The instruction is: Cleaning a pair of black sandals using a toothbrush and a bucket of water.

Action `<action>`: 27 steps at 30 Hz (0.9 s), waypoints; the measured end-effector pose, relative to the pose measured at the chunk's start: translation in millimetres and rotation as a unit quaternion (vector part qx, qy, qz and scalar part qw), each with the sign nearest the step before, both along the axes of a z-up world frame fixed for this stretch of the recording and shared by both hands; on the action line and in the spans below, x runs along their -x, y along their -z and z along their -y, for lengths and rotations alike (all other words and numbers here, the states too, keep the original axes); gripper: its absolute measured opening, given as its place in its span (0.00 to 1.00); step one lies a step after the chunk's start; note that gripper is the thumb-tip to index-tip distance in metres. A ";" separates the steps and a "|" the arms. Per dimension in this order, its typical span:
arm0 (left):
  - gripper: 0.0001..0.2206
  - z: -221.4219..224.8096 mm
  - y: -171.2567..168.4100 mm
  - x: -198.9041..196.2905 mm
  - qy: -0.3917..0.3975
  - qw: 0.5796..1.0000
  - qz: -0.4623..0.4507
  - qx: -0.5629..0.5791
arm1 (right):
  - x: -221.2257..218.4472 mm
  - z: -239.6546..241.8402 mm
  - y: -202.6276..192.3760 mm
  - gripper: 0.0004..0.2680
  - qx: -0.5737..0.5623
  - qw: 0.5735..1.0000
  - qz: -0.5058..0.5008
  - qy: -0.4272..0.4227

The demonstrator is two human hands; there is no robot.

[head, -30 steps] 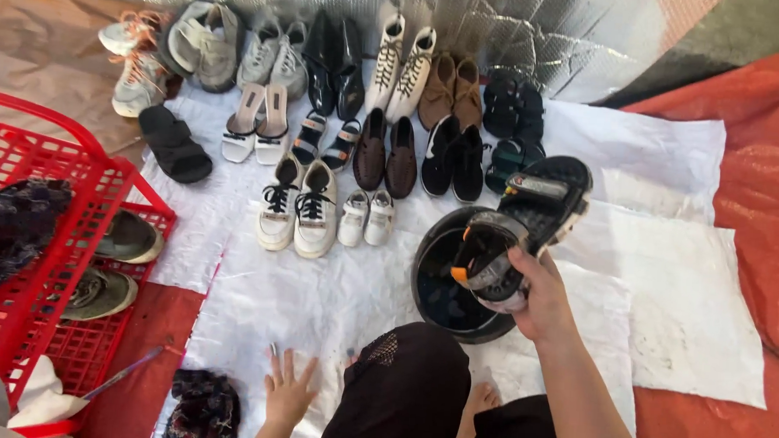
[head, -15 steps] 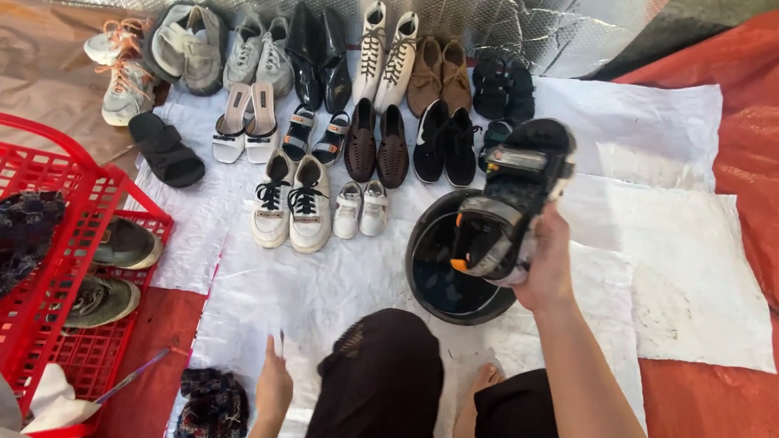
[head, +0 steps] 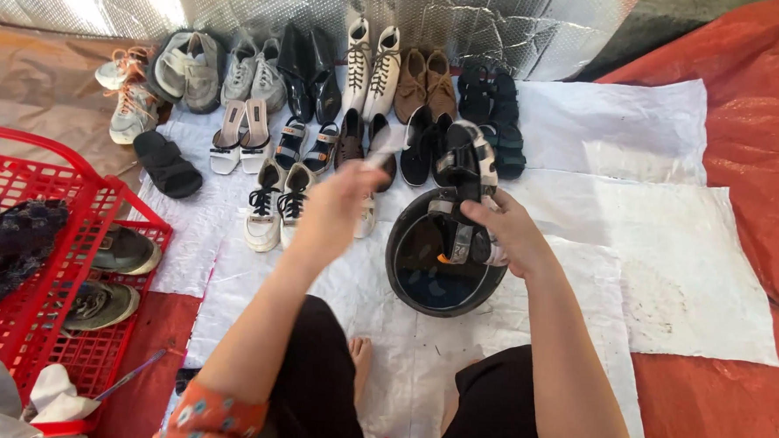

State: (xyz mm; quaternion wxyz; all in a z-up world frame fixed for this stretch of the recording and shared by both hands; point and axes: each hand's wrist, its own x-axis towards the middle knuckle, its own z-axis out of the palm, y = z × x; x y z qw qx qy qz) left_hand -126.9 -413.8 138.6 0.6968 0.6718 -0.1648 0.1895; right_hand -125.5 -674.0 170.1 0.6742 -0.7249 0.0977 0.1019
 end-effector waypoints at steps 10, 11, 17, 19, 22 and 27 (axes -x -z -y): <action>0.20 92.4 28.0 -27.1 -0.207 0.803 0.097 -0.550 | 20.7 3.2 -33.6 0.31 0.090 0.993 -0.071 -0.017; 0.24 85.6 29.1 -41.0 -0.223 0.811 0.067 -0.537 | 23.1 -2.3 -50.8 0.35 0.120 0.988 -0.093 -0.024; 0.16 98.9 44.8 -31.3 -0.118 0.800 0.081 -0.582 | 0.2 15.1 -16.6 0.42 0.159 0.978 -0.136 -0.023; 0.19 92.6 51.7 -53.7 -0.144 0.809 0.024 -0.569 | 10.4 13.8 -31.2 0.40 0.148 0.979 -0.137 -0.008; 0.14 89.2 29.6 -44.3 -0.175 0.772 0.085 -0.605 | 15.4 18.3 -37.6 0.37 0.126 0.983 -0.131 0.013; 0.20 107.3 39.4 -42.9 -0.061 0.830 0.028 -0.553 | 8.0 34.1 -20.3 0.34 0.097 0.988 -0.114 0.034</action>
